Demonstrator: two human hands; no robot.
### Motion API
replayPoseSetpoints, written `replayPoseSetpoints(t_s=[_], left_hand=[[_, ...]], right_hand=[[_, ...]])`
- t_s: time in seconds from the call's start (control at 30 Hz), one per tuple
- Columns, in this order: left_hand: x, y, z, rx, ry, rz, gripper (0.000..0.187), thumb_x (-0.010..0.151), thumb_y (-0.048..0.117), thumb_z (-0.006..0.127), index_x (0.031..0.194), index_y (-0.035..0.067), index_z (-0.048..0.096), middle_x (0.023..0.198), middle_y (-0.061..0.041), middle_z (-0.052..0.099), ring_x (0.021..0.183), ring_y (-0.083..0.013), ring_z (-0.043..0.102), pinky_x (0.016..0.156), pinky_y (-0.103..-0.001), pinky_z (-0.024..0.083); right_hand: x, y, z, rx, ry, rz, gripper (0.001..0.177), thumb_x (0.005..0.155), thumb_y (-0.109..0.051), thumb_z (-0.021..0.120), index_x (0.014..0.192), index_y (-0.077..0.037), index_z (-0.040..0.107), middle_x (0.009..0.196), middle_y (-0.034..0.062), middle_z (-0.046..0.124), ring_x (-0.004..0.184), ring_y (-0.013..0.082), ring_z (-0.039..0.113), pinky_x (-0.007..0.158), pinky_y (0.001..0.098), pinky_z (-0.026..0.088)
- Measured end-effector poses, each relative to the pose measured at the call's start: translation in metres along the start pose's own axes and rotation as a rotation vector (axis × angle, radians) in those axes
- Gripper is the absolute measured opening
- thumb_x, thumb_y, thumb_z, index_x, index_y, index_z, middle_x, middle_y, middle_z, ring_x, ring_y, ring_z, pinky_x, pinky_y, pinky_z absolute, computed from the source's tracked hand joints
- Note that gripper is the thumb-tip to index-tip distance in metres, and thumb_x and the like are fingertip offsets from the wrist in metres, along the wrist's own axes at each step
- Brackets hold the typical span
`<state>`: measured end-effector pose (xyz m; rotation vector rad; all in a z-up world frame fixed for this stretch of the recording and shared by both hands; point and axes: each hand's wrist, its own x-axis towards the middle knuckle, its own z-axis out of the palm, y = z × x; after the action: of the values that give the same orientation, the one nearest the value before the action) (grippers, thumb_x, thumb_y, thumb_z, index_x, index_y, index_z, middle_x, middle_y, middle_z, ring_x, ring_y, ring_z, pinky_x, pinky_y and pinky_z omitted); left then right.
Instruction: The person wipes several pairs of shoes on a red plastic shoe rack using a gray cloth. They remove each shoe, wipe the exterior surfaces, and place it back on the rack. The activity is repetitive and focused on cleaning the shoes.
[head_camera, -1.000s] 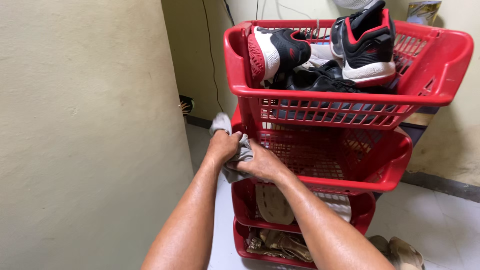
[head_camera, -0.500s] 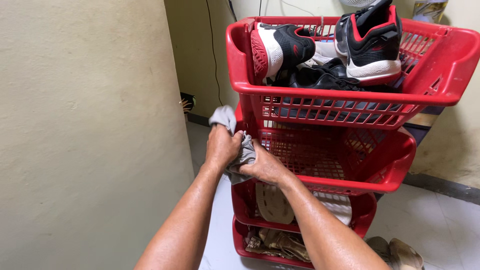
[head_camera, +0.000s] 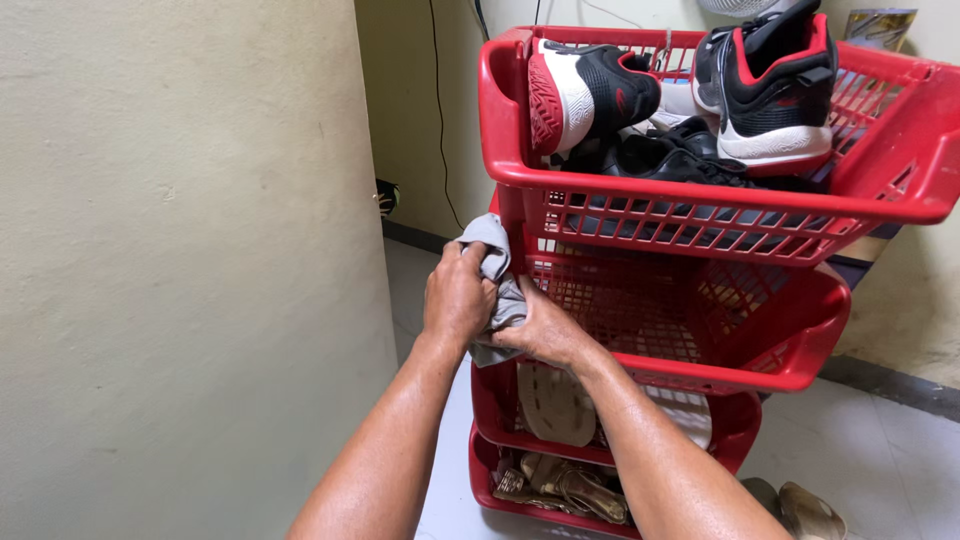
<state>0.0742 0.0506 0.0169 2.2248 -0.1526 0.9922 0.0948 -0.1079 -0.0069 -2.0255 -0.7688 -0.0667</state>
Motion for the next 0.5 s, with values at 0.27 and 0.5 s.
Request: replayPoseSetpoints(t_s=[0.27, 0.5], left_hand=[[0.008, -0.002, -0.002, -0.101, -0.156, -0.446, 0.059, 0.088, 0.057, 0.065, 0.109, 0.002, 0.072, 0.100, -0.030, 0.072, 0.101, -0.0496, 0.068, 0.089, -0.054, 0.054], [0.003, -0.007, 0.010, -0.066, -0.216, -0.462, 0.063, 0.094, 0.059, 0.054, 0.116, 0.002, 0.071, 0.117, -0.030, 0.070, 0.114, -0.0489, 0.064, 0.100, -0.053, 0.050]], right_hand=[[0.000, -0.018, -0.004, -0.001, 0.002, 0.056, 0.091, 0.061, -0.030, 0.092, 0.138, -0.008, 0.047, 0.122, 0.0105, 0.065, 0.111, 0.0248, 0.065, 0.097, 0.0381, 0.053], [-0.020, -0.027, -0.001, -0.231, 0.069, 0.224, 0.080, 0.065, -0.033, 0.088, 0.134, -0.010, 0.053, 0.118, 0.0136, 0.072, 0.108, 0.0238, 0.069, 0.095, 0.0393, 0.054]])
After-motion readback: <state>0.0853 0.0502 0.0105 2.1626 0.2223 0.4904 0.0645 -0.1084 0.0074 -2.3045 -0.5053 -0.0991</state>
